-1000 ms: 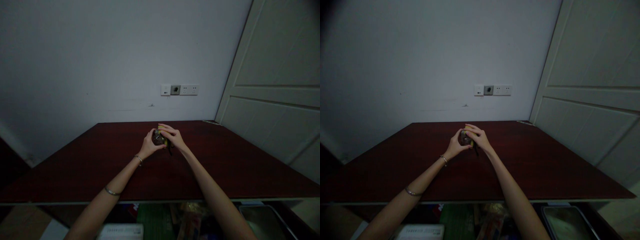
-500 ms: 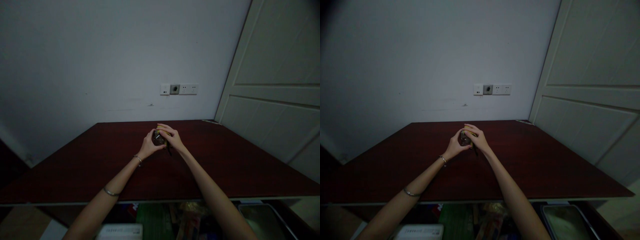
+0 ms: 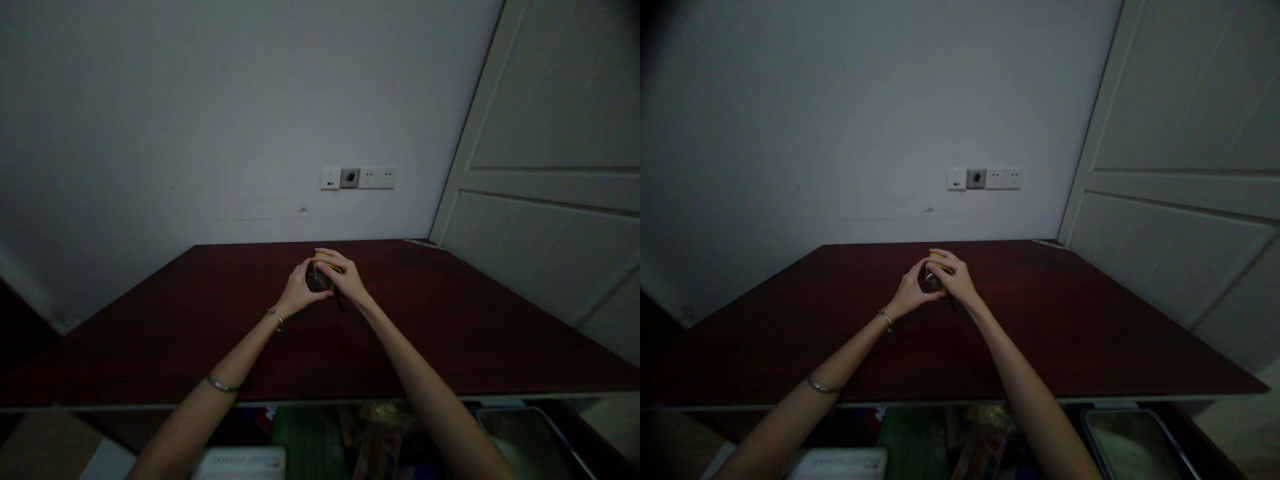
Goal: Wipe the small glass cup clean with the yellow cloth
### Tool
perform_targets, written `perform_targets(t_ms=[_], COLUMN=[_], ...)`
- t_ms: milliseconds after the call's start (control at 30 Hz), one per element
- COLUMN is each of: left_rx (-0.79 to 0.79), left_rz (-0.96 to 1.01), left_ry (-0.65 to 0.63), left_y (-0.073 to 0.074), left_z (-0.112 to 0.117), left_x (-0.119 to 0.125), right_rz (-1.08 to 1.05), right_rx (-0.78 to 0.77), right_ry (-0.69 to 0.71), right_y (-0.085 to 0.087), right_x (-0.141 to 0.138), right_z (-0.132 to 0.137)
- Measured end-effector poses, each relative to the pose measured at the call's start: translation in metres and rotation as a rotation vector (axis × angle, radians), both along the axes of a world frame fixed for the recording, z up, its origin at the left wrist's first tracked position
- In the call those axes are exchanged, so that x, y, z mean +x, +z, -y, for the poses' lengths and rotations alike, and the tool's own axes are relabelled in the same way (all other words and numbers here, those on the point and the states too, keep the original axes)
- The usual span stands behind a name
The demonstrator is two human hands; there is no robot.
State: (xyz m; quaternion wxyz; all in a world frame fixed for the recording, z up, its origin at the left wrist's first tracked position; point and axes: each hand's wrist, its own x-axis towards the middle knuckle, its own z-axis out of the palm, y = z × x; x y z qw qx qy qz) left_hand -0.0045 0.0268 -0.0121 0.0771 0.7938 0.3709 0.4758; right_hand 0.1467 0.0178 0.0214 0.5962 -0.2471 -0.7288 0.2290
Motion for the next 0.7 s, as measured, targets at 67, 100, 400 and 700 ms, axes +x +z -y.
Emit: perform_targets(t_ms=[67,100,400,700], left_rx=[-0.025,-0.029,0.001,-0.101], left_rz=[0.011,0.015,-0.014,0.109], left_ry=[0.012,0.020,0.047,-0.011], left_y=[-0.001,-0.002,-0.001,0.002], left_z=[-0.002,-0.003,-0.003,-0.002], left_x=[-0.001,-0.001,0.000,-0.002], right_rz=[0.079,0.102,-0.031,0.000], right_rx=[0.081,0.100,-0.040,0.036], right_ry=[-0.002,-0.009,-0.114,-0.056], right_y=[0.001,0.000,-0.004,0.001], right_x=[-0.001,-0.002,-0.005,-0.008], right_z=[0.005,0.006,-0.004,0.007])
